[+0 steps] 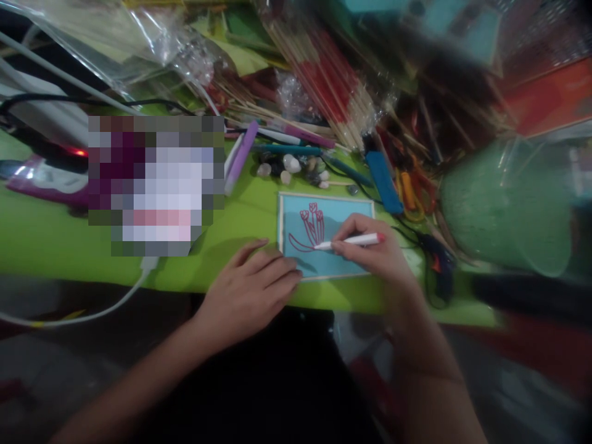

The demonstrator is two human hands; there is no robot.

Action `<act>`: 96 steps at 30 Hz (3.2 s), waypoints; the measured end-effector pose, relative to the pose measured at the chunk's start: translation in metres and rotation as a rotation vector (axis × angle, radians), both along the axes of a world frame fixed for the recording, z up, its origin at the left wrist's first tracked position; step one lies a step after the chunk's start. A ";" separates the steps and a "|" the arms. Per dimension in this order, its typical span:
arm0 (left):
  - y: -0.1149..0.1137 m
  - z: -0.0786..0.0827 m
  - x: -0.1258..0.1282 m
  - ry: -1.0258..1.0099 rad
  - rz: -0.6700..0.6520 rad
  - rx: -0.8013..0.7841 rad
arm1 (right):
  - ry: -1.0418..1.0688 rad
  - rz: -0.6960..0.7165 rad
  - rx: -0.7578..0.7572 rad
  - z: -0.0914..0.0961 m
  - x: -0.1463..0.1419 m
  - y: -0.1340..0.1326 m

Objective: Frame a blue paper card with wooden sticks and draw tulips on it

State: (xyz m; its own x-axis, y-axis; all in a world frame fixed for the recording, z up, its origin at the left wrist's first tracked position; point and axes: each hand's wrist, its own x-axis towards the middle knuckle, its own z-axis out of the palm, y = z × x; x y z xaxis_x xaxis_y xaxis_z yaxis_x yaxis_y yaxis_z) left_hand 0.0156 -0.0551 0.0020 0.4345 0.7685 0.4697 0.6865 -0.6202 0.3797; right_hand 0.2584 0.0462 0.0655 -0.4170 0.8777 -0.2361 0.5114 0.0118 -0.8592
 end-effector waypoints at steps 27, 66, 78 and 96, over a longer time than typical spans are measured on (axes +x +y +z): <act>0.001 0.001 -0.001 0.011 -0.003 0.019 | 0.016 -0.007 -0.028 0.001 0.002 0.001; 0.001 0.003 -0.002 0.017 0.001 0.027 | 0.097 -0.033 -0.024 0.001 0.007 0.004; 0.002 0.004 -0.002 0.012 -0.008 0.033 | 0.098 -0.006 -0.045 0.002 0.006 0.005; 0.002 0.002 -0.003 0.003 -0.016 0.032 | 0.105 -0.125 0.012 0.001 0.007 0.012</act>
State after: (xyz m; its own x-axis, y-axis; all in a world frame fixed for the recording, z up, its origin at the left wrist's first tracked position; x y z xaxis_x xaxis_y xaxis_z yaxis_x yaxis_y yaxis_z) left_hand 0.0129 -0.0530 0.0042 0.4479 0.7462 0.4926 0.6776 -0.6427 0.3575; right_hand 0.2657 0.0578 0.0661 -0.3264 0.9267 -0.1865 0.4168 -0.0360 -0.9083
